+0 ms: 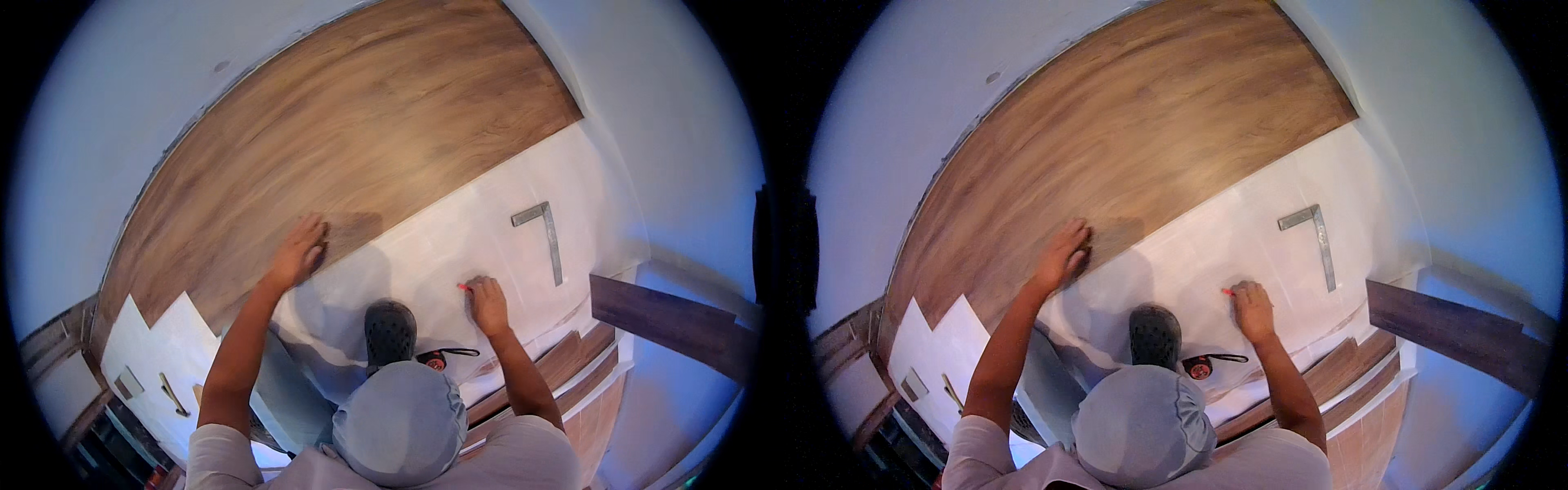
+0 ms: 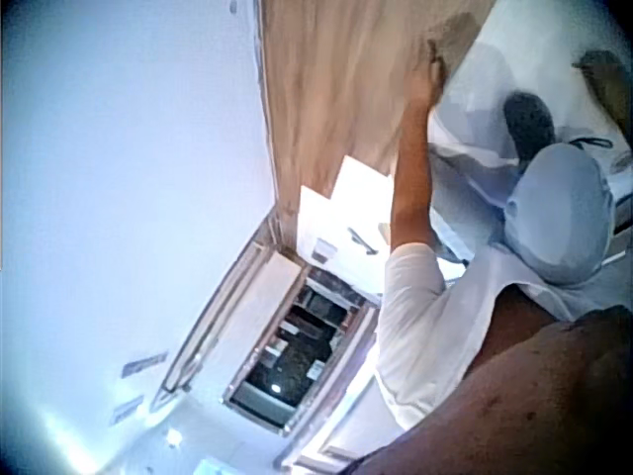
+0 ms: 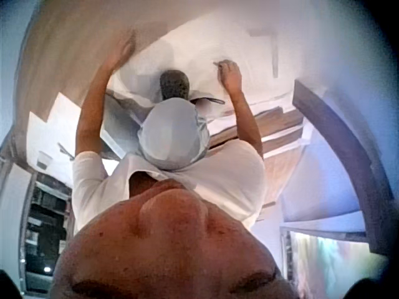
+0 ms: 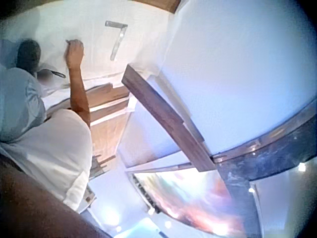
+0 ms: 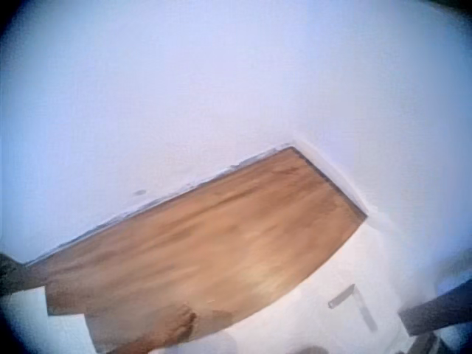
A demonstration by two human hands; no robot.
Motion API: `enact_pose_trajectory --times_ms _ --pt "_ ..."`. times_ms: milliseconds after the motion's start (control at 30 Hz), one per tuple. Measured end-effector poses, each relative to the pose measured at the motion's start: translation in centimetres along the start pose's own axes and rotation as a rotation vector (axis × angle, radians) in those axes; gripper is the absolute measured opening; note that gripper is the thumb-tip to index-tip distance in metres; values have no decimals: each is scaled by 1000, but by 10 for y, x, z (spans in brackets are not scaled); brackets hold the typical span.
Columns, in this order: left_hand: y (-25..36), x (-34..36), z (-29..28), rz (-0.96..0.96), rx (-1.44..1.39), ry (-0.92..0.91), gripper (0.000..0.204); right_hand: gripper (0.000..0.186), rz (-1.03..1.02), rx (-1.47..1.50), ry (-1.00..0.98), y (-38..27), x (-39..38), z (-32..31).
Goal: The person positions laminate planks on a floor, marks them using a pencil and a square, and fits the planks into place by hand.
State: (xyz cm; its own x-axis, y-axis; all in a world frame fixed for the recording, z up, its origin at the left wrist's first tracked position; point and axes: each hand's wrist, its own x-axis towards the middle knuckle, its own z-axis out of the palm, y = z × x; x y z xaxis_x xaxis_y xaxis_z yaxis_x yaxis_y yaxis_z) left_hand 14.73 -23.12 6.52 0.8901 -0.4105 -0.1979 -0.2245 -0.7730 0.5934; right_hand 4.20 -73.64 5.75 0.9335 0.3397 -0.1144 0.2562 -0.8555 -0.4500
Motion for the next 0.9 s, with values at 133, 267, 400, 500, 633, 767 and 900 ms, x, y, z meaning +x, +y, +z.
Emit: enact_pose_trajectory --times_ms 133,267,400,500,633,767,900 --pt "-91 -151 -10 -524 28 321 50 16 220 18 166 57 20 -45" --pt "-145 -259 -18 -1031 63 490 55 21 338 -89 348 105 55 -83" --pt "-177 -312 0 -1249 80 526 65 23 149 -35 268 83 94 -70" --pt "-194 -316 14 -1190 337 586 65 24 -14 20 143 43 101 -39" --pt "-198 -308 -5 -1394 -82 562 82 31 -181 52 76 -14 110 -8" --pt "-174 -285 -7 -1552 90 632 94 47 -464 131 -87 -76 168 3" --pt "-175 -291 -4 -1631 113 601 97 68 -852 108 -307 -205 288 21"
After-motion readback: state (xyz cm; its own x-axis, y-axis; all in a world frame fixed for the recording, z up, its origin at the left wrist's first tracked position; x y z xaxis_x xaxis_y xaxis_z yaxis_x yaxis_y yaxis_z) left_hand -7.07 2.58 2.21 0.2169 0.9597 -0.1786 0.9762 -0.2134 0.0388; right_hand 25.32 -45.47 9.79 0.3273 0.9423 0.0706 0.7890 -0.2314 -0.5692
